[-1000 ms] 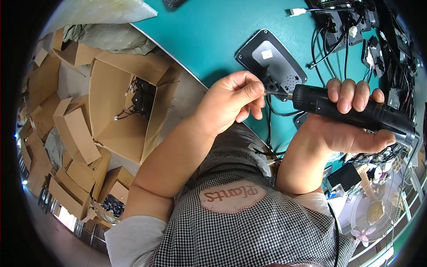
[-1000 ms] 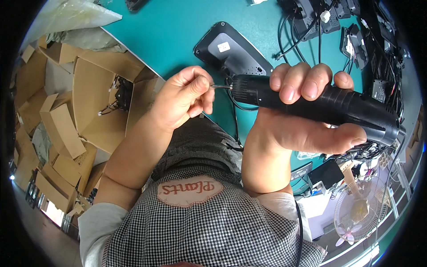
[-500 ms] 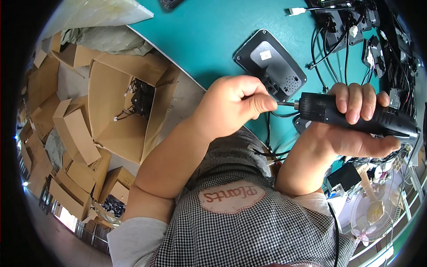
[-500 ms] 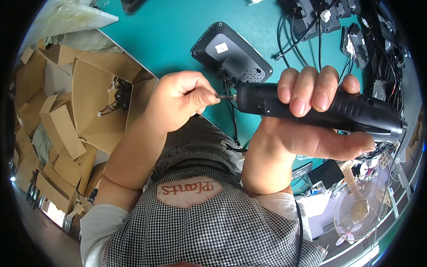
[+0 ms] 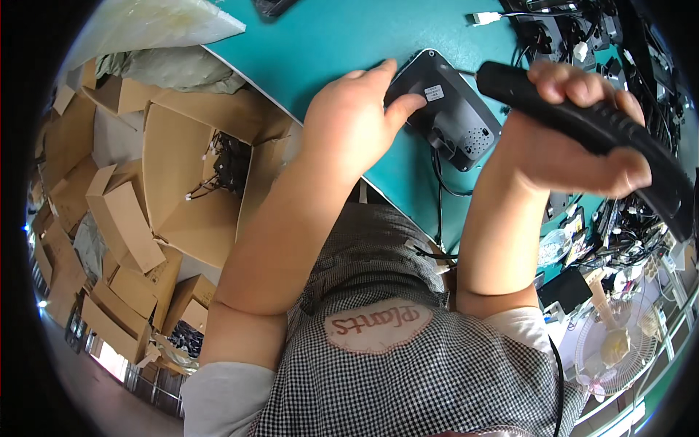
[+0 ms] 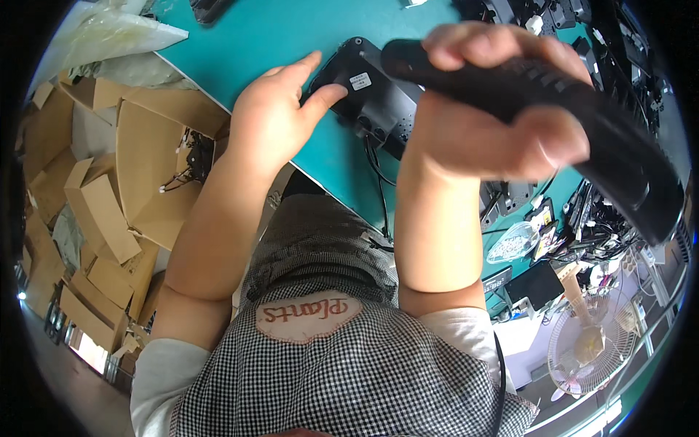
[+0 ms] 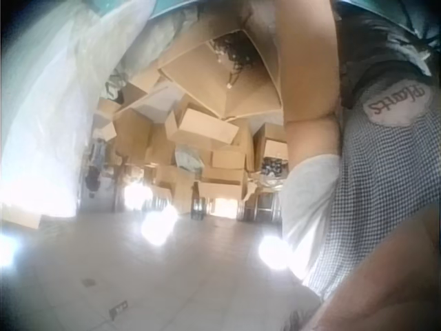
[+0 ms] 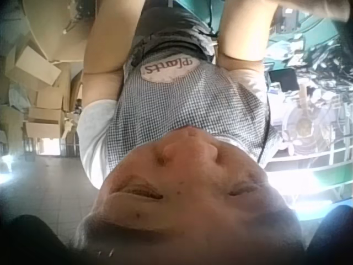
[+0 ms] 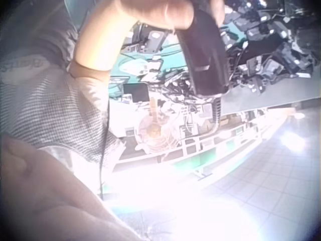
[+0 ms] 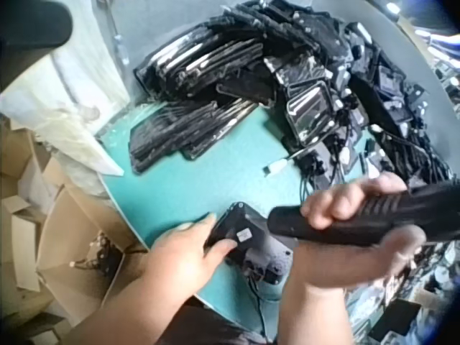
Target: The person uses a handheld electric screwdriver to fasten screws into the casing of small black electronic devices on a green workbench. They repeatedly pick up screws from a container, align the device, and drive the screws in, then move the finished unit aside.
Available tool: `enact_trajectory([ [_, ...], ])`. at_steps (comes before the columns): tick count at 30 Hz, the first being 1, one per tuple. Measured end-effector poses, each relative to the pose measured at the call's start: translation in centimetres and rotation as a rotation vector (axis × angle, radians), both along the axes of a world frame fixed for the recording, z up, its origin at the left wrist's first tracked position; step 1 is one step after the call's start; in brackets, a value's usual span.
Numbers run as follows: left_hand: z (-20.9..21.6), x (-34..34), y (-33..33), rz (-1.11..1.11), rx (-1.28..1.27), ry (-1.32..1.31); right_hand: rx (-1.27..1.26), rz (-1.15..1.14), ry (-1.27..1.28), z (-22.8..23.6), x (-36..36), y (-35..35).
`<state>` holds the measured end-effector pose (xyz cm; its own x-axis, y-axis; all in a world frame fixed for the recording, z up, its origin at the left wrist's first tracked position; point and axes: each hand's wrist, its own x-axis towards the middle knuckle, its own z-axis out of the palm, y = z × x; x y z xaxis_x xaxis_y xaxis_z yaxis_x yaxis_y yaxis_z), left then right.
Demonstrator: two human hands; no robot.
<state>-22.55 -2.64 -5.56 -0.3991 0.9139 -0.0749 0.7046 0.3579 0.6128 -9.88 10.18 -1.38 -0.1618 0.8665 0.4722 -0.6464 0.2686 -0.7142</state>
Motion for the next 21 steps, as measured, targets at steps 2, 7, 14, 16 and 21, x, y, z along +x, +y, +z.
enact_trajectory([
  [2,-0.3,0.4,0.2,0.008,-0.028,-0.039,0.033,-0.067,-0.013,-1.1,-1.1,0.7],
  [7,-0.6,0.8,0.2,0.030,-0.020,-0.061,-0.056,-0.109,-0.091,-2.6,-1.4,1.1],
  [14,-0.9,0.8,0.2,0.025,-0.003,-0.042,-0.113,-0.081,-0.086,-3.5,-1.5,1.2],
  [16,-0.7,0.8,0.2,0.031,-0.011,-0.050,-0.096,-0.075,-0.090,-3.5,-1.8,1.0],
  [21,-0.1,1.3,0.7,0.054,-0.070,-0.187,-0.024,-0.168,-0.209,-3.0,-2.6,0.7],
])
